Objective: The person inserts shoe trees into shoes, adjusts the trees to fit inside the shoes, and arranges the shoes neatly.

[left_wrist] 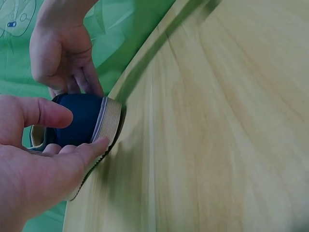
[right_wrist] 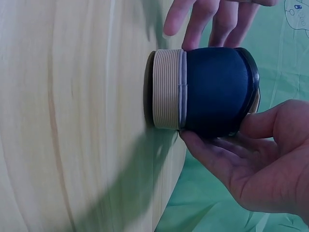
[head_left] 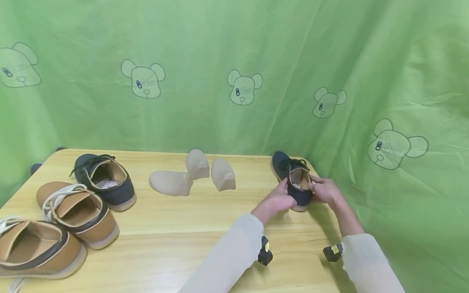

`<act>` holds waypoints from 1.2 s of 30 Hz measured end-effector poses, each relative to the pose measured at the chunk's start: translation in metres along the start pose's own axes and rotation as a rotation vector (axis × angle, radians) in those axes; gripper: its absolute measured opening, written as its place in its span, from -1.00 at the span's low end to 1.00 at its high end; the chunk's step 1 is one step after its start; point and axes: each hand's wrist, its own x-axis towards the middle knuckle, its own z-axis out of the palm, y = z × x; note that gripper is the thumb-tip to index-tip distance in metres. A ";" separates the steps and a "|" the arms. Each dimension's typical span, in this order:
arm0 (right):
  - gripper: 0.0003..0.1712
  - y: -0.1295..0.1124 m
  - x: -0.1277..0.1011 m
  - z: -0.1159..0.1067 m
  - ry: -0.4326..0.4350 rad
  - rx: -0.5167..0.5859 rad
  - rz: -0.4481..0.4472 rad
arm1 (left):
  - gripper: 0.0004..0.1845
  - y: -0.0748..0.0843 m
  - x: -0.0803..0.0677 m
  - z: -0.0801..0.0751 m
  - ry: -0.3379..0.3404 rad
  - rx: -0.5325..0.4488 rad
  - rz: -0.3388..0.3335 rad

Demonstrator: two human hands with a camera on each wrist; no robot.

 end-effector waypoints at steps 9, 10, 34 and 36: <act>-0.28 0.001 0.000 -0.003 -0.029 -0.003 -0.005 | 0.18 -0.006 0.004 0.001 -0.013 -0.010 -0.033; -0.28 0.001 0.000 -0.003 -0.027 -0.006 -0.006 | 0.19 -0.006 0.003 0.001 -0.015 -0.006 -0.037; -0.30 0.002 0.002 -0.006 -0.043 -0.024 -0.021 | -0.02 0.008 -0.017 -0.037 0.000 0.212 -0.002; -0.31 -0.001 0.002 -0.007 -0.026 -0.076 -0.028 | -0.09 0.013 -0.021 -0.050 0.018 0.280 -0.001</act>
